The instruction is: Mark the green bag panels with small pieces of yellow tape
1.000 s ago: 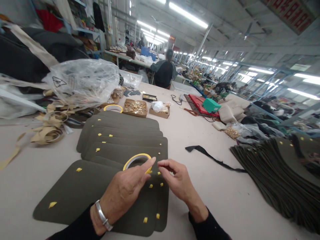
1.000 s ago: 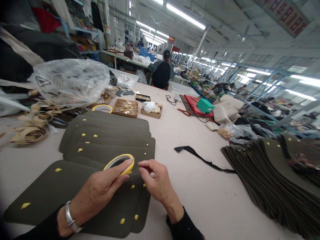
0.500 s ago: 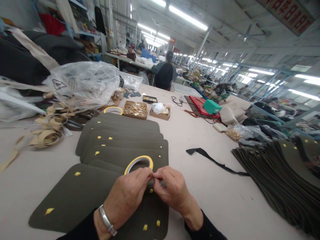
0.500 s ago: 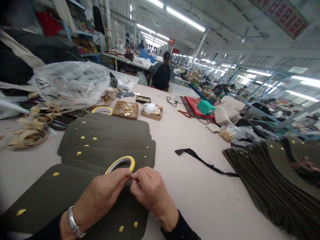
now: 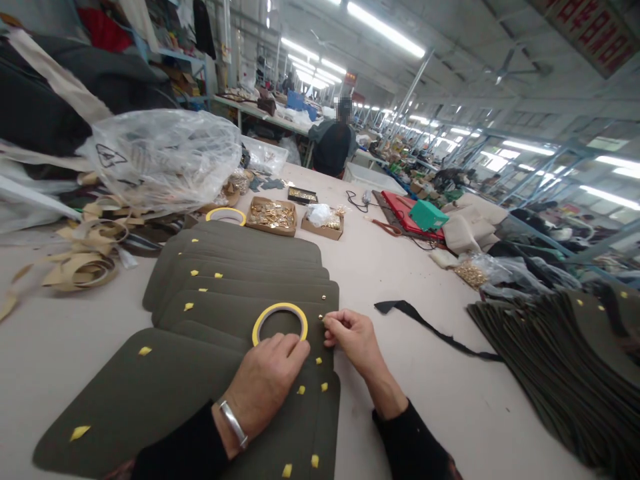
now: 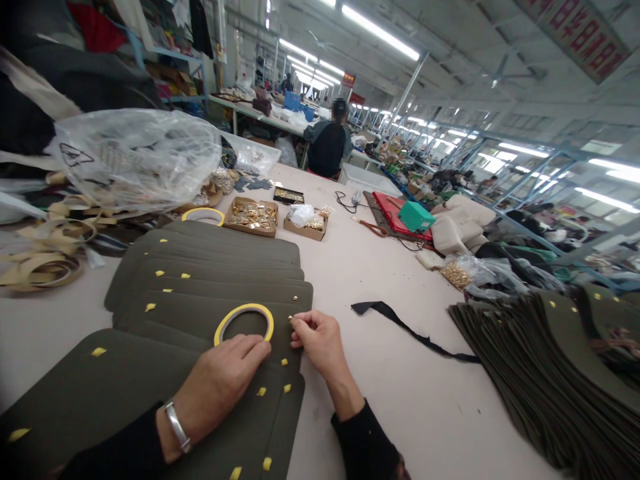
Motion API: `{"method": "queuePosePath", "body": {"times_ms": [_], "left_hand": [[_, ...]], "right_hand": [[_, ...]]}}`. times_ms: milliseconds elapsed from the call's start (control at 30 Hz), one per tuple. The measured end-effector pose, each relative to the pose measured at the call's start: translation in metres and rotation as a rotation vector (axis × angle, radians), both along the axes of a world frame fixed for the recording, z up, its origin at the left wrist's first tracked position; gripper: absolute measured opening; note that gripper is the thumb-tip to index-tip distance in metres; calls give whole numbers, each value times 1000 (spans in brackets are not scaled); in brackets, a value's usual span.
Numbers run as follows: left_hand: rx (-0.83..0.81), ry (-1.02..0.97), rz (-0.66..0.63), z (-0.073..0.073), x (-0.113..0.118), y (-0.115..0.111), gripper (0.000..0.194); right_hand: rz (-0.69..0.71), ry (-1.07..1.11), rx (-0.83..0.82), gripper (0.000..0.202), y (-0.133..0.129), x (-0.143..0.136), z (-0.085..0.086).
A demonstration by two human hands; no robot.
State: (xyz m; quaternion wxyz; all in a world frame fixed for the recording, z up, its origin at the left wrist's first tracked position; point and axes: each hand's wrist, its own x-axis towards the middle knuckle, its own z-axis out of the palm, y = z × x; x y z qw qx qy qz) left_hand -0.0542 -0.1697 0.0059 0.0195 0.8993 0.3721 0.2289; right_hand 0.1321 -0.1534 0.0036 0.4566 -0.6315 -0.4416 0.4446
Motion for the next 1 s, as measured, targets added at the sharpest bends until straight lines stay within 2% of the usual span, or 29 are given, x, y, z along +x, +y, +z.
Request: {"method": "queuePosePath", "body": {"times_ms": [133,367,500,600,633,733,833,900,1000], "left_hand": [[-60,164,-13,-8,2,3,13],[-80,143,-9,-6,2,2,12],[-113,157,-6,-6,1,1,11],[-155,155,-5,-6,1,1,12],[-173,151,-6,-6,1,1,12],[-222,127,-22,-1,-2,4,15],[-208,141,-14,4,-10,9,17],[-151,179,14,5,-16,11,16],[-54,215,37,0,-23,12,16]], "right_hand": [[99,-219,20,21,7,4,-1],[179,-771,223,16,12,-6,4],[180,-802,179,13,16,-4,0],[179,-762,178,27,15,3,3],[188,-770,219,26,13,6,5],[319,-913,437,10,7,15,11],[516,-1109,556,18,5,16,13],[549,-1179,524,20,7,12,11],[465,-1151,365,17,13,4,9]]}}
